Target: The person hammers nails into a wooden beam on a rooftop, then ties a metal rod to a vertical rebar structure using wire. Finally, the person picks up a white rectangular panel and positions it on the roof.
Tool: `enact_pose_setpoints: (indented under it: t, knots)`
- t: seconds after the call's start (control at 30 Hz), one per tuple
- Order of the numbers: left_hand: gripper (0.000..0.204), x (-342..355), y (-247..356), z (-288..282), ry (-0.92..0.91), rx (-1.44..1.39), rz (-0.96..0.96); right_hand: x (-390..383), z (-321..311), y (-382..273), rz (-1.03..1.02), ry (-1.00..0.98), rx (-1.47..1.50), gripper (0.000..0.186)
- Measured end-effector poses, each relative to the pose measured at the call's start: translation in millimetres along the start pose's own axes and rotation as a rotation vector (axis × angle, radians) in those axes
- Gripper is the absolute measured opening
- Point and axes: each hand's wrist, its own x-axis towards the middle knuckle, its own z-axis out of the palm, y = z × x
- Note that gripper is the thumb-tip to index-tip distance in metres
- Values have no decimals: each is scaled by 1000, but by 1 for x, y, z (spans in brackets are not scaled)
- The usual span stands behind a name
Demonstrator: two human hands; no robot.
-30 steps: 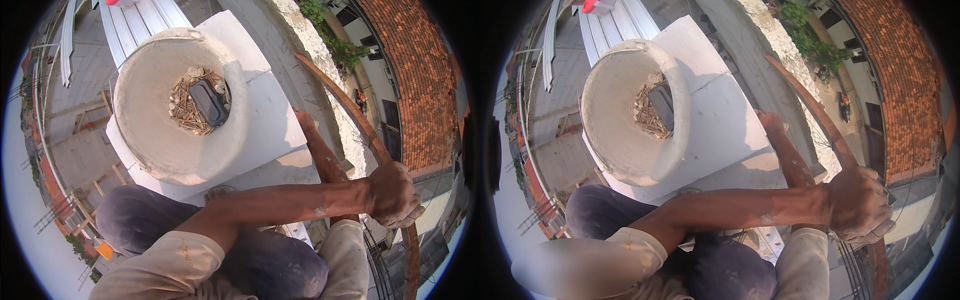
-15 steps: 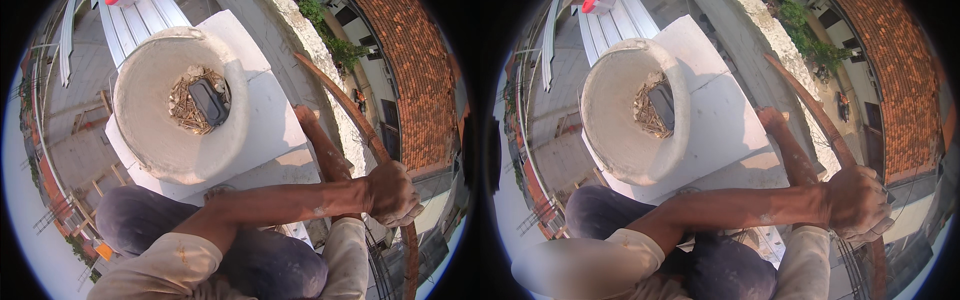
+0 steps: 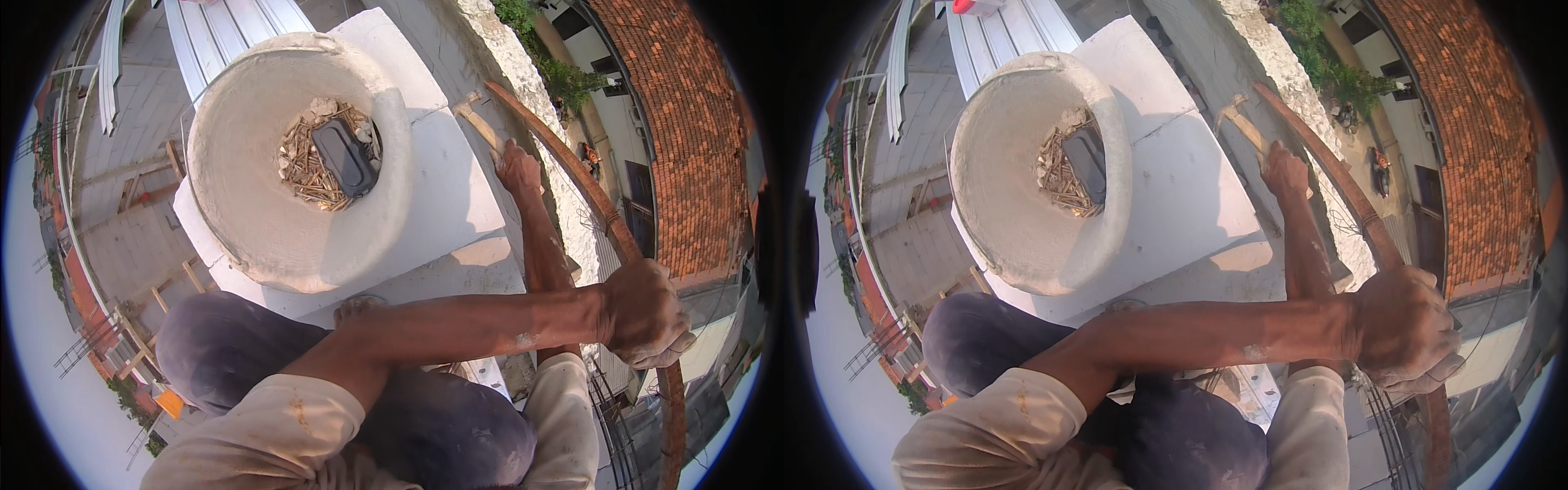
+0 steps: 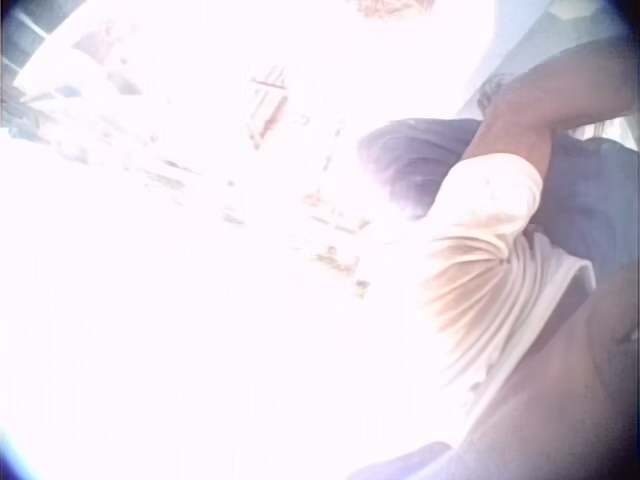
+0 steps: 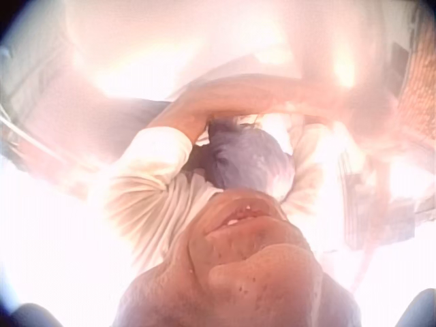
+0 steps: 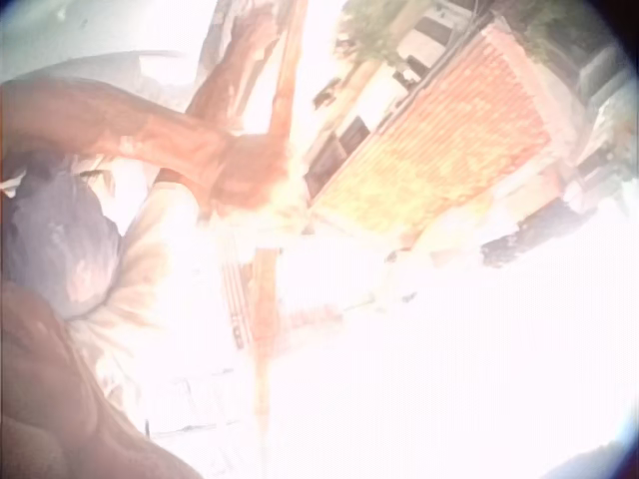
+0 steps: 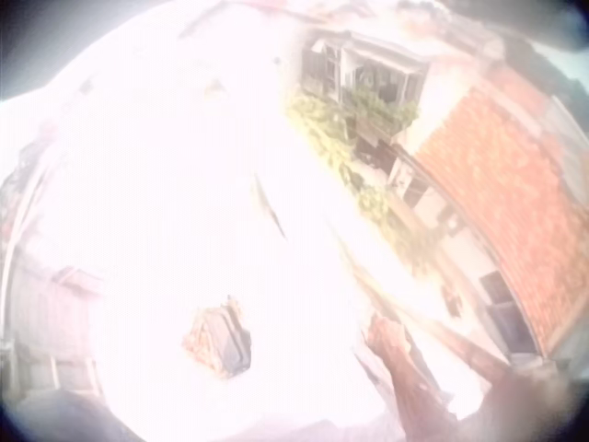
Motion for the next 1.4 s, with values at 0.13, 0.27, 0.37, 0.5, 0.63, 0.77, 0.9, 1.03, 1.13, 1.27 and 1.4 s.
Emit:
enact_pose_setpoints:
  t: [0.13, 0.27, 0.37, 0.5, 0.63, 0.77, 0.9, 1.03, 1.13, 1.27, 1.4]
  knots:
    - [32, 4, -14, 2, 24, 9, 11, -1, 4, -13, -66, -33, -26, 38]
    - [30, 2, -4, 3, -4, 48, -15, 2, 8, -10, -132, -42, -63, 45]
    - [29, 1, -2, 2, -28, 22, -21, 29, 9, 3, -14, -24, -64, 50]
    - [38, 3, -12, -7, 37, 81, -5, 9, 16, -53, -71, -39, 71, 45]
    - [36, 6, -2, 7, 70, -1, 24, 22, 23, -25, -151, -96, -13, 52]
    - [35, 8, -8, 5, 127, -10, 17, 18, 5, -41, -160, -81, 44, 54]
    - [34, 8, -3, -4, 15, 20, 9, 0, -7, -26, -149, -102, 93, 57]
    - [32, 5, -3, -5, 17, 2, -4, -28, -24, -15, -132, -123, 304, 59]
    - [33, 5, -1, -8, 6, -52, 24, -62, -37, 8, 31, -86, 356, 60]
    - [37, -3, -6, -6, -74, -34, 26, -106, -42, 23, 256, -69, 546, 59]
    - [37, -2, -6, -12, -135, -14, 5, -143, -83, 23, 570, -365, 941, 50]
